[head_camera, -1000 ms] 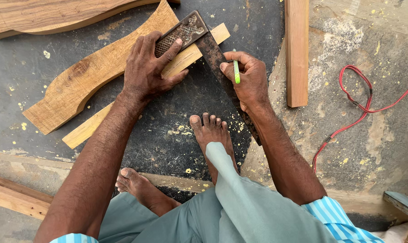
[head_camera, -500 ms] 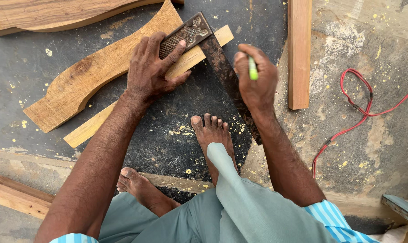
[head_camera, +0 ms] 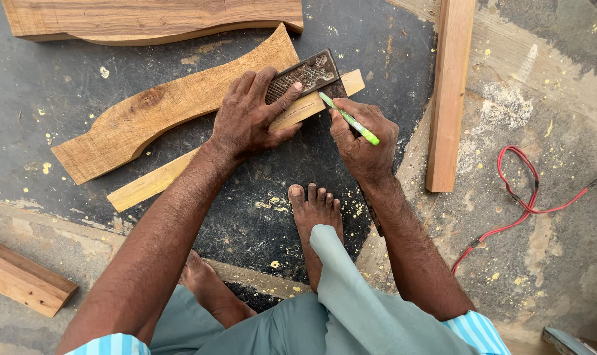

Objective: The person sits on the floor of a woodworking area and marks curved wooden furniture parts with a green pencil. They align an L-shaped try square against each piece to draw straight guide lines, use a tape measure to take measurements on the wood, and reposition pieces one at a time while marking.

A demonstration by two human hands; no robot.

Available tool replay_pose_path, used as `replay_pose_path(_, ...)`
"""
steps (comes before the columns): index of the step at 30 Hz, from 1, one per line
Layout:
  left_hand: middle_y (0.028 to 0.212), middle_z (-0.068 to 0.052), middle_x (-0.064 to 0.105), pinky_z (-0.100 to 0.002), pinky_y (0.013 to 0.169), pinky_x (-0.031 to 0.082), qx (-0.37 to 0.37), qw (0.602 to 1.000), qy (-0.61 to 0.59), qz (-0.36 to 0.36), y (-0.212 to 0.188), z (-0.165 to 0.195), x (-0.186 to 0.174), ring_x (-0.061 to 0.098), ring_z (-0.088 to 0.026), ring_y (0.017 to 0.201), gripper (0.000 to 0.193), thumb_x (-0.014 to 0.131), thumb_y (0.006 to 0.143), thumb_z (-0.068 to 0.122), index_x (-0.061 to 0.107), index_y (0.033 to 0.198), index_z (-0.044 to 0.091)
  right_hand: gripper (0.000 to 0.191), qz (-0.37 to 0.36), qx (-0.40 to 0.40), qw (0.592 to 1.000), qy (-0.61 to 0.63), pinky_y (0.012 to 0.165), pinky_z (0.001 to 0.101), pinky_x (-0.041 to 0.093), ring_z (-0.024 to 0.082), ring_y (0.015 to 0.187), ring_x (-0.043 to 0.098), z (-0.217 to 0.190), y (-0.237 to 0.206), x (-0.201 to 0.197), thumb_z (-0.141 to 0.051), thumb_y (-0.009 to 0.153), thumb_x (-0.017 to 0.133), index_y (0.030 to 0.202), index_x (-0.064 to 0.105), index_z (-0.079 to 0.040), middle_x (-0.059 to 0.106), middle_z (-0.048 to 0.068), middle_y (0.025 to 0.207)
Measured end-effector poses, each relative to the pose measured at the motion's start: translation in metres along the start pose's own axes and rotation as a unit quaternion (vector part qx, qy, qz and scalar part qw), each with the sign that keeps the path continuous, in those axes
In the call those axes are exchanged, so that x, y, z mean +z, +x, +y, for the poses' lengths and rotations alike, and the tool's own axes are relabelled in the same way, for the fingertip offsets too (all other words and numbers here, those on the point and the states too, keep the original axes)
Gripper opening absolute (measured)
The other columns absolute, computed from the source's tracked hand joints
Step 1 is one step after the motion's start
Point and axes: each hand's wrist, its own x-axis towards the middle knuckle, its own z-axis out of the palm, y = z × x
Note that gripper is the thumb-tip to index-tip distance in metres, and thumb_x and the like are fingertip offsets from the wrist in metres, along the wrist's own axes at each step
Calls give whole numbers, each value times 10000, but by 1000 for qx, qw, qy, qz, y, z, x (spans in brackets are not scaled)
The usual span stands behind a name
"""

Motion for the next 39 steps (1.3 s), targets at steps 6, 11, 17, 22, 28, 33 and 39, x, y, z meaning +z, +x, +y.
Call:
replay_pose_path(6,1401,-175,454,-522,1066,494,4,1000,3,0,-1,1,-1,510,-336,1268,793,756,914,656,493,1565,286,192,-26,-46,996,-65,903,412,617,288,1003,768,-12,-2,-6,-92,997,732,1167,722,-4,772,149,1040)
replay_pose_path(11,1400,-179,455,-530,1051,488,-4,1000,7,-12,0,-1,1,504,-336,1254,791,745,909,681,503,1546,279,184,-40,-47,995,-74,929,419,607,291,1016,762,-20,0,-7,-76,1008,720,1178,711,-6,765,151,1063)
replay_pose_path(17,1394,-175,458,-521,1049,491,-3,1000,16,-16,-1,-1,1,509,-331,1245,775,709,924,694,503,1545,278,197,-61,-64,990,-111,926,428,590,274,971,757,-31,6,-10,-84,972,710,1149,719,3,776,154,1034)
replay_pose_path(22,1405,-197,461,-532,1080,478,-8,1000,6,-21,1,-1,-4,509,-355,1255,764,683,953,700,495,1561,278,175,-61,64,996,-31,808,331,633,200,924,772,-39,-12,-31,-115,969,688,1099,749,-15,789,149,1022)
replay_pose_path(28,1435,-193,459,-530,1134,447,-20,999,-32,-32,-5,-3,-14,494,-357,1319,763,685,936,693,490,1567,310,184,15,162,980,115,830,312,622,191,979,746,-17,-17,-23,-71,1034,661,1182,719,22,771,153,1073)
replay_pose_path(33,1434,-191,467,-531,1130,444,-29,998,-39,-31,-11,-7,-19,498,-359,1319,771,705,938,700,488,1571,316,175,16,183,931,316,1002,339,620,231,1107,748,-10,-31,-13,-12,1048,639,1205,676,56,738,181,1149)
replay_pose_path(39,1435,-182,483,-529,1140,445,-42,998,-37,-29,-26,-9,-25,506,-352,1318,772,721,931,689,503,1567,309,179,10,196,908,370,1038,363,601,239,1102,736,-14,-45,-4,-3,1042,644,1204,675,68,739,191,1143)
